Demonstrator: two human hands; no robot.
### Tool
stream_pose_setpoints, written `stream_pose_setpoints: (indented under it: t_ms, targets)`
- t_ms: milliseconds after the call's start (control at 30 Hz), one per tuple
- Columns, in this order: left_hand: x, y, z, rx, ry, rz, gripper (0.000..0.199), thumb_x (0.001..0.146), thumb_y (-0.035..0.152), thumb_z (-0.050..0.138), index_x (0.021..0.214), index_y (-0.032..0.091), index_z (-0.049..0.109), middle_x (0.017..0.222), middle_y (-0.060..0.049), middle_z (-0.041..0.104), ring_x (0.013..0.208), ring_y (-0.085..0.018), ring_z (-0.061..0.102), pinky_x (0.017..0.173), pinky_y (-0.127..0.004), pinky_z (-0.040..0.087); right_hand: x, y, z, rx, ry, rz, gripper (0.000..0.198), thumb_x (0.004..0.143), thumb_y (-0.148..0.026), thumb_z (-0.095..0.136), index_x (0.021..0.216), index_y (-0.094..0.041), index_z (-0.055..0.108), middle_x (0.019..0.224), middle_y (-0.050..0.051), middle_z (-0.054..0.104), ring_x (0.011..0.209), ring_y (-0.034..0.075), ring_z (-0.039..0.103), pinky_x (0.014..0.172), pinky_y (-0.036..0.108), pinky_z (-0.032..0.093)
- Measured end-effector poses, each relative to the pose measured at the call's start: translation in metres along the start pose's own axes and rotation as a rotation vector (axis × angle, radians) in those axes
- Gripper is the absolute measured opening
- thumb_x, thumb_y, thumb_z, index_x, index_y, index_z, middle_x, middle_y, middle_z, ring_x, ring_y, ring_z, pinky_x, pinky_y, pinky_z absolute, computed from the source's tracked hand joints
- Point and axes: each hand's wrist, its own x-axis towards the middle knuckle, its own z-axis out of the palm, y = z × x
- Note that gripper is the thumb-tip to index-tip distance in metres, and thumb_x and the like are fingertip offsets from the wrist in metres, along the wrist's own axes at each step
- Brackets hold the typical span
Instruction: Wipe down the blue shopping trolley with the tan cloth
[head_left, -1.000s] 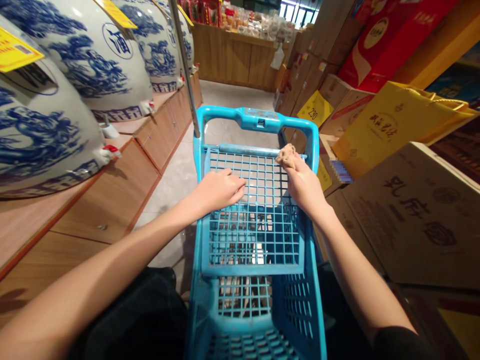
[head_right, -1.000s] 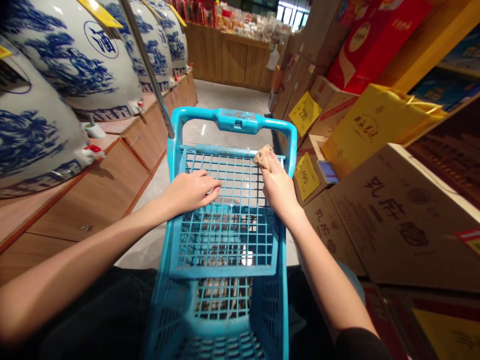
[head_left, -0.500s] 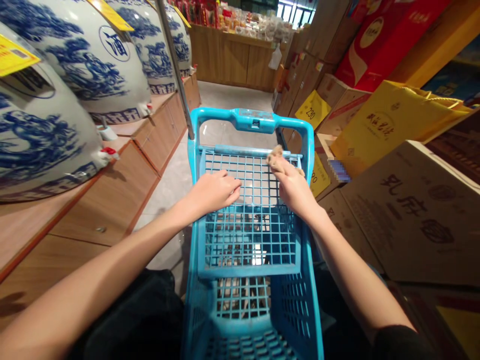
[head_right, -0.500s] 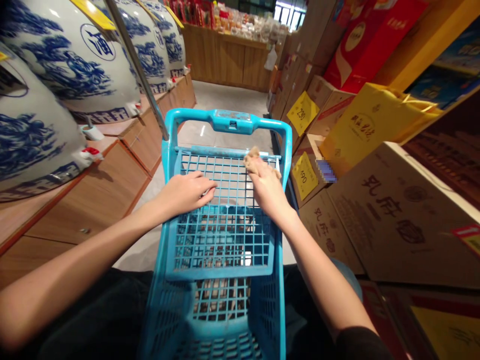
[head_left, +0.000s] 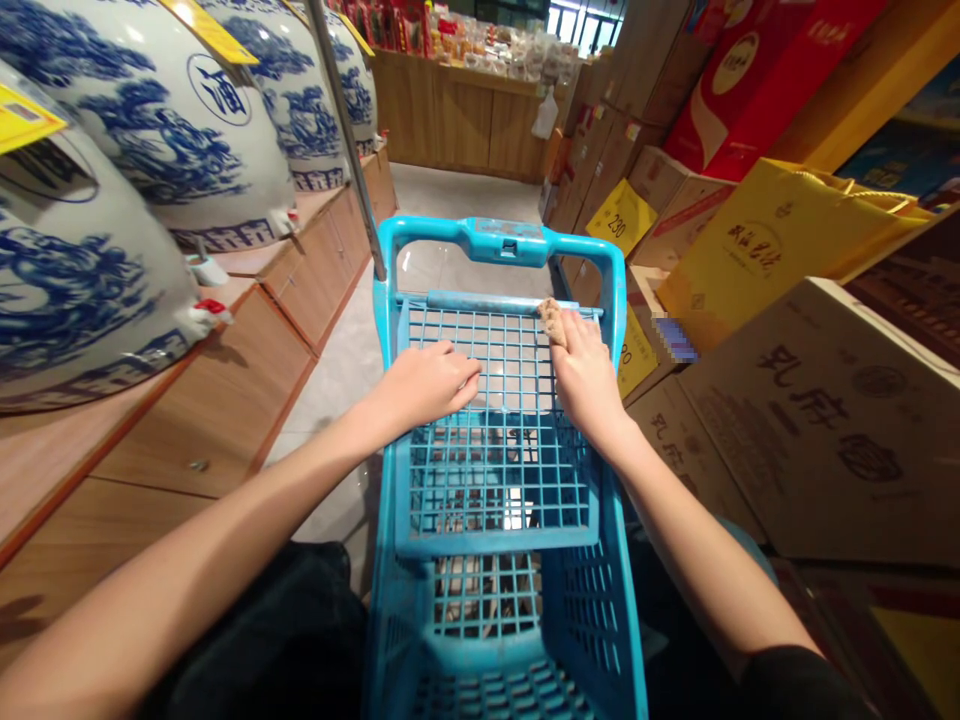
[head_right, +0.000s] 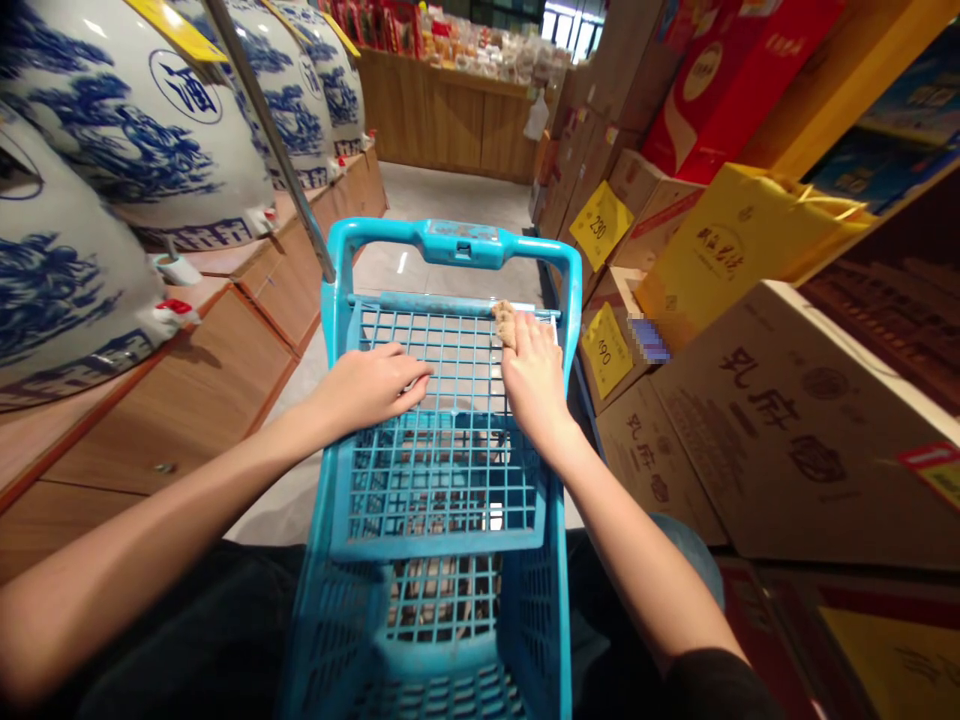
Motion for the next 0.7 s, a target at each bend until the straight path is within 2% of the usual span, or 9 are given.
stream_pose_setpoints:
  t_ms: [100,200,300,400,500,567,700]
  targets:
    - [-0.002,-0.001,0.0,0.022,0.035,0.023,0.033,0.106,0.028,0.049,0.101,0.02,0.081,0.084,-0.009,0.078,0.094,-0.027,0.069,0.059,-0.028,0.039,-0.007,-0.01,0.002,0.078,-0.053,-0.116,0.075,0.096,-0.003,0.035,0.166,-0.027,0.043,0.176,0.004,0.038,0.166,0.027,0.033,0.134,0.063,0.035]
    - [-0.004,-0.002,0.0,0.052,0.026,0.023,0.035,0.107,0.028,0.047,0.102,0.019,0.081,0.084,-0.009,0.078,0.094,-0.026,0.069,0.06,-0.029,0.04,-0.004,0.005,-0.01,0.084,-0.024,-0.126,0.076,0.097,-0.004,0.033,0.167,-0.033,0.043,0.172,0.0,0.046,0.162,0.024,0.04,0.13,0.057,0.044]
    - [-0.004,-0.001,-0.001,0.043,0.006,0.016,0.036,0.107,0.028,0.046,0.104,0.019,0.081,0.086,-0.009,0.078,0.095,-0.026,0.069,0.06,-0.029,0.04,0.006,0.032,-0.023,0.013,0.109,-0.003,0.069,0.1,-0.009,0.033,0.166,-0.029,0.045,0.171,0.003,0.047,0.164,0.029,0.037,0.13,0.062,0.041]
    - [-0.003,-0.001,-0.001,0.02,0.013,0.012,0.035,0.107,0.028,0.047,0.102,0.019,0.081,0.085,-0.009,0.078,0.094,-0.026,0.069,0.06,-0.029,0.04,0.015,0.04,-0.021,-0.036,0.103,0.032,0.064,0.103,-0.011,0.032,0.165,-0.021,0.044,0.172,0.01,0.046,0.164,0.035,0.034,0.132,0.068,0.034]
    - [-0.003,-0.001,-0.001,0.031,0.016,0.007,0.034,0.106,0.028,0.048,0.102,0.019,0.081,0.084,-0.009,0.078,0.094,-0.026,0.07,0.059,-0.029,0.04,0.012,0.017,-0.011,-0.035,0.036,0.024,0.062,0.102,-0.009,0.031,0.162,-0.015,0.047,0.167,0.017,0.05,0.159,0.039,0.041,0.129,0.07,0.035]
    - [-0.003,0.0,-0.002,0.048,0.008,0.006,0.035,0.107,0.028,0.048,0.103,0.02,0.081,0.084,-0.009,0.078,0.095,-0.027,0.07,0.058,-0.029,0.04,0.004,-0.005,-0.01,-0.043,-0.01,0.015,0.061,0.1,-0.007,0.03,0.156,-0.014,0.053,0.16,0.02,0.056,0.152,0.039,0.049,0.125,0.068,0.043]
    - [-0.003,0.0,-0.004,0.066,0.002,0.009,0.037,0.107,0.028,0.046,0.104,0.02,0.082,0.084,-0.009,0.078,0.094,-0.027,0.07,0.06,-0.029,0.042,-0.01,-0.032,-0.03,-0.063,-0.166,-0.064,0.057,0.093,-0.003,0.034,0.136,-0.018,0.069,0.144,0.018,0.068,0.13,0.035,0.067,0.109,0.056,0.06]
